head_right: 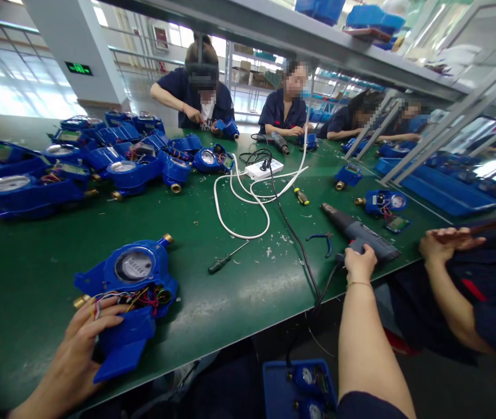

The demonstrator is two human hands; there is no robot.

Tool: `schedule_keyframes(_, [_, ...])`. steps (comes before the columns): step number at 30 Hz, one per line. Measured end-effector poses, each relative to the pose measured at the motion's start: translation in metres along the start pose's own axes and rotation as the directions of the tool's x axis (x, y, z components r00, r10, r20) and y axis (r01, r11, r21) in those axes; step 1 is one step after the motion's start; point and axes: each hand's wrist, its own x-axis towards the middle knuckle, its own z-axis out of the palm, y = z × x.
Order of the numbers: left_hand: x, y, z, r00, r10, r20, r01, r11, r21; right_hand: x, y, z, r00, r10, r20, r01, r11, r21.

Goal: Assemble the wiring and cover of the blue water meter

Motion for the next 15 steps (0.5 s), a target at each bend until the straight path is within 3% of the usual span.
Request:
schedule_keyframes(2, [0.003, 0.004, -0.002, 1.000, -0.004, 0.022, 0.003, 0.999, 0.033, -0.003, -0.006, 0.003, 0.993, -0.112, 0.044, 0.117, 0.985, -0.123])
schedule_keyframes(5, [0.008, 0.007, -0.003, 0.999, 0.005, 0.049, -0.009, 0.998, 0.067, -0.008, -0.016, 0.024, 0.942, -0.217, 0.255, 0.272, 0.941, -0.204])
schedule_keyframes(7, [0.010, 0.008, -0.003, 0.999, 0.009, 0.047, -0.012, 0.998, 0.066, -0.009, -0.022, 0.043, 0.917, -0.171, 0.359, 0.273, 0.927, -0.257])
schedule_keyframes(10, [0.011, 0.010, -0.004, 0.999, -0.001, 0.037, -0.001, 0.998, 0.063, -0.010, -0.030, 0.064, 0.922, -0.061, 0.382, 0.208, 0.910, -0.358])
schedule_keyframes(15, [0.012, 0.015, -0.004, 0.999, -0.025, 0.032, 0.025, 0.999, 0.027, -0.011, -0.043, 0.068, 0.887, -0.006, 0.462, 0.208, 0.898, -0.388])
